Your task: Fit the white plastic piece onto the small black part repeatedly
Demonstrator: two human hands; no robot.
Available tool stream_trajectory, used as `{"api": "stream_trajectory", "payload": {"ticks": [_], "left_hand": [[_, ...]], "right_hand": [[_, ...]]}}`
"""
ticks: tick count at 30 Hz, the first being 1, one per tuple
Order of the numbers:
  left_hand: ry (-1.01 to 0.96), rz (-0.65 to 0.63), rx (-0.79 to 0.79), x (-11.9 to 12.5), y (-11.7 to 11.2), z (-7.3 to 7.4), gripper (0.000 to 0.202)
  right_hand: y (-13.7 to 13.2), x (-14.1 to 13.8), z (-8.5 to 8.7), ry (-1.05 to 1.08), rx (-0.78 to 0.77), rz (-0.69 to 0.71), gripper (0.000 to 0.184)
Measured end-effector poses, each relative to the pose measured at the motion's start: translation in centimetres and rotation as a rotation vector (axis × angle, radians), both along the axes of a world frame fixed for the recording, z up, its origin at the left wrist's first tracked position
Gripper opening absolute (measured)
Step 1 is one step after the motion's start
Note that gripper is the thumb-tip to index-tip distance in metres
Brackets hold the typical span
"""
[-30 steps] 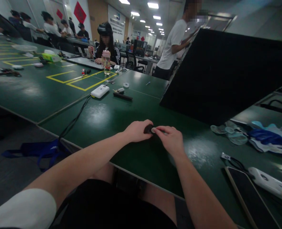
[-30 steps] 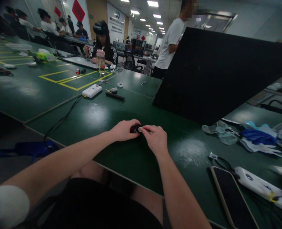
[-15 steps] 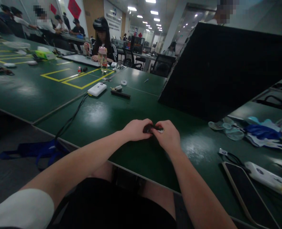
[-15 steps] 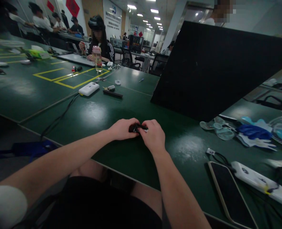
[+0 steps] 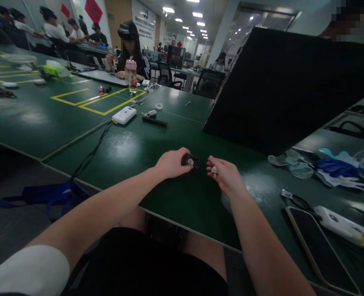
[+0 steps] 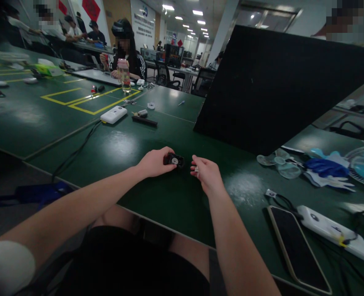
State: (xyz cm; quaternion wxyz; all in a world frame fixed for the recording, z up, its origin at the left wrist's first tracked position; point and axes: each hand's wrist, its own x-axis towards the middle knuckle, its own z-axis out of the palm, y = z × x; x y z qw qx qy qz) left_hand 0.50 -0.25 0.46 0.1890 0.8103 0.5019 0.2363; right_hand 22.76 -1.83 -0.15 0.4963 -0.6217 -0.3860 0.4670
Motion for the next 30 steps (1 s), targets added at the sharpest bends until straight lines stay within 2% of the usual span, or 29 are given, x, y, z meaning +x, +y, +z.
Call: {"api": "stream_trajectory", "payload": {"ticks": [3, 5, 10, 13, 18, 23, 26, 30], "left_hand": [[-0.001, 0.017, -0.008, 0.0, 0.1, -0.1, 0.047], [-0.001, 0.015, -0.012, 0.0, 0.1, -0.1, 0.048], [-0.021, -0.058, -0.025, 0.1, -0.2, 0.1, 0.048], [-0.026, -0.081, -0.027, 0.0, -0.2, 0.1, 0.049], [-0.011, -0.082, -0.002, 0.0, 0.0, -0.2, 0.050], [-0.013, -0.090, 0.011, 0.0, 0.0, -0.2, 0.050], [-0.006, -0.088, 0.005, 0.0, -0.2, 0.0, 0.049], [0.005, -0.078, -0.015, 0.1, -0.3, 0.3, 0.049]], "right_hand": [[0.0, -0.2, 0.1, 0.099, 0.066, -0.032, 0.013], [0.2, -0.1, 0.0, 0.069, 0.120, -0.065, 0.010], [0.3, 0.6, -0.9, -0.306, 0.260, -0.106, 0.027], [0.0, 0.6, -0.8, -0.411, 0.319, -0.077, 0.036], [-0.6, -0.4, -0.1, -0.308, 0.259, -0.037, 0.046], [-0.8, -1.1, 0.3, -0.104, 0.194, 0.002, 0.040], [-0.9, -1.3, 0.5, -0.043, 0.207, 0.031, 0.034], [-1.2, -1.5, 0.7, -0.091, 0.271, 0.051, 0.036]]}}
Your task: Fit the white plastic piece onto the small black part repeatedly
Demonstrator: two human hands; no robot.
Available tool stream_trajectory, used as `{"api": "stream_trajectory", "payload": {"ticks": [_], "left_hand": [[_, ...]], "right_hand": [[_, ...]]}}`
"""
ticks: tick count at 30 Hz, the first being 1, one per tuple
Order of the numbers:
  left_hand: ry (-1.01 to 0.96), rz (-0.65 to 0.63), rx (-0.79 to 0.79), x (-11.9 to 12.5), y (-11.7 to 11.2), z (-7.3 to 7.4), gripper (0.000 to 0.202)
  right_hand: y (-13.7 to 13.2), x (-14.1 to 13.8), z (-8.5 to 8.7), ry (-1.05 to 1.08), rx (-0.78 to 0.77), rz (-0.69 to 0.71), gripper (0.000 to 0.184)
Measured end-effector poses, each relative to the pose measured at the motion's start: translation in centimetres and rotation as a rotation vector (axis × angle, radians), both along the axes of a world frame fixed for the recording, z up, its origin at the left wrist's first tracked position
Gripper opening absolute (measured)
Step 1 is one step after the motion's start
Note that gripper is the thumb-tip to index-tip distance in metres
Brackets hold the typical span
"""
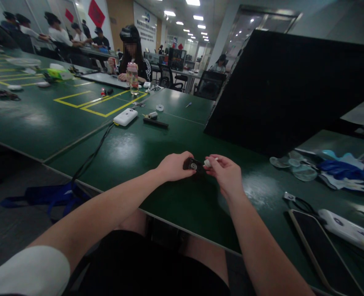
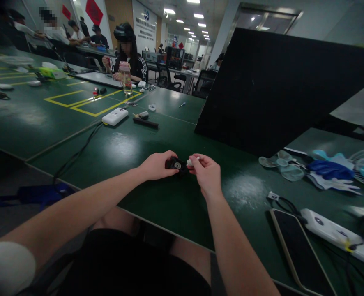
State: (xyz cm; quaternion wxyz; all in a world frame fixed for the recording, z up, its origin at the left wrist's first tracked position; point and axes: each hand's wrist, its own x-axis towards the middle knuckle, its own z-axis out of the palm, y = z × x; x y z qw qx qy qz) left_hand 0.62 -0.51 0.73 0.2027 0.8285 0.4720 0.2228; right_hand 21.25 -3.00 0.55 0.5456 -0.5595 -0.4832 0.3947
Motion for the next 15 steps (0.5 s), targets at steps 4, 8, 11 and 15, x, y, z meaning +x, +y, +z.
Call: {"api": "stream_trajectory", "payload": {"ticks": [4, 8, 11, 15], "left_hand": [[0.007, -0.001, -0.007, 0.10, 0.06, 0.05, 0.050], [0.007, -0.002, -0.028, 0.13, 0.04, 0.10, 0.051], [-0.002, -0.001, -0.026, 0.11, 0.04, 0.18, 0.051], [-0.004, 0.014, -0.052, 0.09, 0.10, 0.26, 0.051]], "right_hand": [[0.03, -0.23, -0.26, -0.126, 0.124, -0.017, 0.031], [0.28, -0.32, -0.68, -0.267, 0.250, -0.006, 0.020], [0.29, -0.27, -0.71, -0.316, 0.259, 0.008, 0.018], [-0.19, -0.08, -0.25, -0.420, 0.200, 0.039, 0.021]]}}
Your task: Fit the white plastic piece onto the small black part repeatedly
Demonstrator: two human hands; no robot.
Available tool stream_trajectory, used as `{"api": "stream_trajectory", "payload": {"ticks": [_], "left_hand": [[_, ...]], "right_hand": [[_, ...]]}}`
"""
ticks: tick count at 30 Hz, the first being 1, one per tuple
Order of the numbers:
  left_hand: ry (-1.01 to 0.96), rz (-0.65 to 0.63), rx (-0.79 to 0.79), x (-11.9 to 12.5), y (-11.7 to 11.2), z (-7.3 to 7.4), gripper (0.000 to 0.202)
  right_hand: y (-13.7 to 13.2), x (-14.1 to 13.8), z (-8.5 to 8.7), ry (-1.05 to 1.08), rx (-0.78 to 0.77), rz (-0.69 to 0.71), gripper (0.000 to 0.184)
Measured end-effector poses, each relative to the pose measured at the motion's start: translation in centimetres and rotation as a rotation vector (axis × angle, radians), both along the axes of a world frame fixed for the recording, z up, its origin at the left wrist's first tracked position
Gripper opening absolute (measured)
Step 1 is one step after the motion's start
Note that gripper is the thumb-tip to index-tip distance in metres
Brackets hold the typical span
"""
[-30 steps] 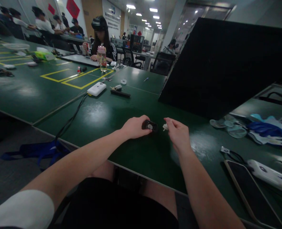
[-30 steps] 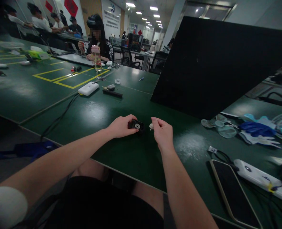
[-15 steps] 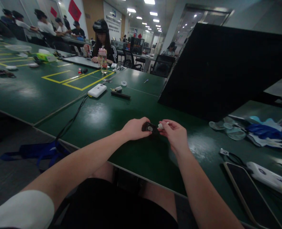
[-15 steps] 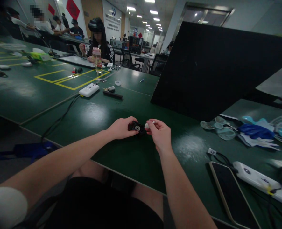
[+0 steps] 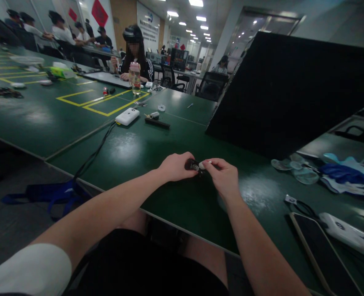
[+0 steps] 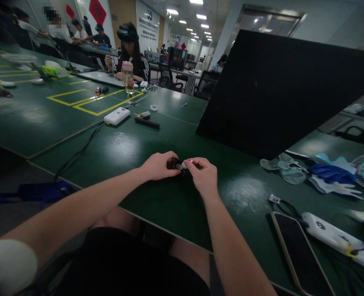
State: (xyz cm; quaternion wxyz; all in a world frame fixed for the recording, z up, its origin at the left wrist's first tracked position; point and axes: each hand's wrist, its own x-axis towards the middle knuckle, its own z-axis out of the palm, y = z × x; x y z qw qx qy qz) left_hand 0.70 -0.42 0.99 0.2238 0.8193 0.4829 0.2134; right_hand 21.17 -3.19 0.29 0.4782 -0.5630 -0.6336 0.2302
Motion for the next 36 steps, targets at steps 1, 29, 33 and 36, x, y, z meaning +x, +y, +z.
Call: {"api": "stream_trajectory", "payload": {"ticks": [1, 29, 33, 36], "left_hand": [[-0.001, 0.000, -0.005, 0.0, 0.0, 0.0, 0.051], [-0.047, -0.008, 0.020, 0.0, -0.2, -0.5, 0.045], [-0.057, -0.011, 0.017, -0.2, -0.1, -0.6, 0.044], [-0.049, -0.012, 0.002, -0.3, -0.1, -0.4, 0.046]], "right_hand": [[-0.2, 0.0, 0.2, -0.039, -0.008, -0.002, 0.022], [0.3, 3.1, -0.5, 0.013, -0.227, -0.229, 0.081], [0.5, 3.5, -0.9, 0.098, -0.281, -0.257, 0.086], [0.3, 3.2, -0.6, 0.118, -0.301, -0.282, 0.087]]}}
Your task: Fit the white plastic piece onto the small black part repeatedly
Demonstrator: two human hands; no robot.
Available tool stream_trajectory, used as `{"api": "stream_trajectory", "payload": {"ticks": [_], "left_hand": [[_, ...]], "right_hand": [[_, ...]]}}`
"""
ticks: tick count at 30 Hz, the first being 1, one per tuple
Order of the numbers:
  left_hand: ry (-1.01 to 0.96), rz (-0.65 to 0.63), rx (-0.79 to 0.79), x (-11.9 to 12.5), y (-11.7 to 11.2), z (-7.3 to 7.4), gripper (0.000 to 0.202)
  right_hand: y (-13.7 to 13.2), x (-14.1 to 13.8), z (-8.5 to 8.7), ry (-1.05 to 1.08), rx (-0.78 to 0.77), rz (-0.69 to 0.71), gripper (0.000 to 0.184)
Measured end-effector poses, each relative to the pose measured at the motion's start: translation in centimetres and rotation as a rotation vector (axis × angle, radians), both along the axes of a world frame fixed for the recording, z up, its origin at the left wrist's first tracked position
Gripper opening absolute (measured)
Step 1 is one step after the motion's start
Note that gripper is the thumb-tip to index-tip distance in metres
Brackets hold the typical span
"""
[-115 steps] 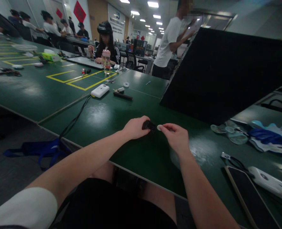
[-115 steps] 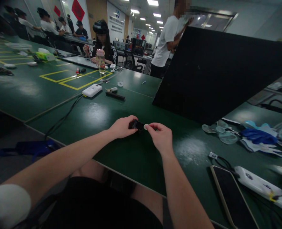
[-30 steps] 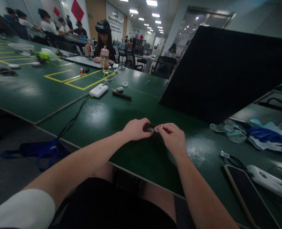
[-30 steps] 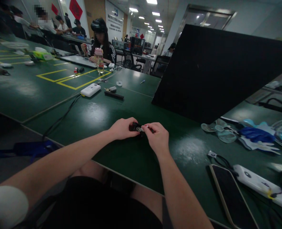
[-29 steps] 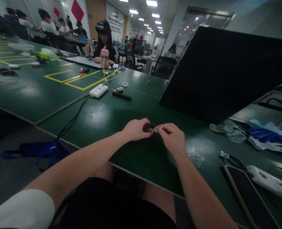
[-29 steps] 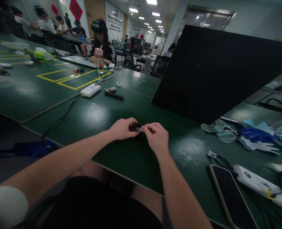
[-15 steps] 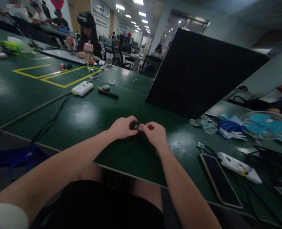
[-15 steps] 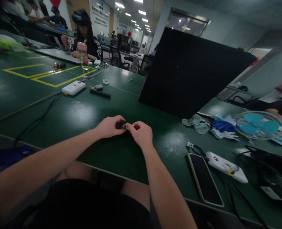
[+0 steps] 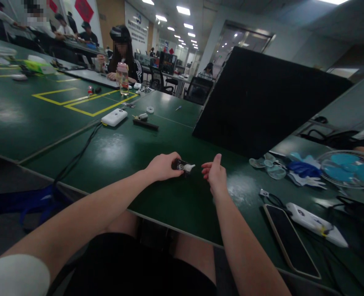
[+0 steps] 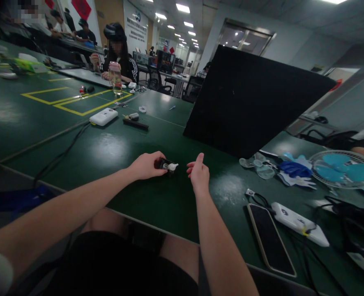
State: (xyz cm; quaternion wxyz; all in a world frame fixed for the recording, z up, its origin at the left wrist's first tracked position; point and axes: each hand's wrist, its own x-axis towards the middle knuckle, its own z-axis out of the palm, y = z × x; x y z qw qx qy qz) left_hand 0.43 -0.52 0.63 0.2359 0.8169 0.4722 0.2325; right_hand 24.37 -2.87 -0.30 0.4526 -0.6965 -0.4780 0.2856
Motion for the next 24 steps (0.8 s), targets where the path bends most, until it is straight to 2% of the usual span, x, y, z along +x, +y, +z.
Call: {"api": "stream_trajectory", "payload": {"ticks": [6, 9, 11, 15, 17, 20, 24], "left_hand": [[0.011, 0.005, -0.026, 0.1, -0.1, 0.5, 0.046], [0.016, 0.005, -0.023, 0.1, -0.1, 0.5, 0.046], [0.011, 0.002, -0.015, 0.0, 0.0, 0.4, 0.046], [0.004, 0.005, 0.002, -0.1, 0.1, 0.1, 0.046], [-0.003, -0.004, 0.003, -0.1, 0.2, -0.1, 0.046], [-0.003, -0.007, 0.010, -0.1, 0.1, -0.1, 0.046], [0.005, -0.004, 0.013, -0.1, 0.0, 0.1, 0.046]], "right_hand": [[-0.2, -0.7, 0.5, 0.033, -0.035, -0.008, 0.085], [0.0, -0.9, 0.6, 0.114, -0.026, -0.011, 0.081], [0.1, -0.8, 0.7, 0.288, 0.000, 0.002, 0.078], [0.2, -0.4, 1.6, 0.873, 0.088, 0.100, 0.077], [0.0, -0.1, 2.0, 1.075, 0.108, 0.131, 0.077], [-0.4, 0.2, 2.6, 1.211, 0.102, 0.147, 0.075], [-0.6, 0.0, 2.7, 1.253, 0.096, 0.172, 0.075]]}}
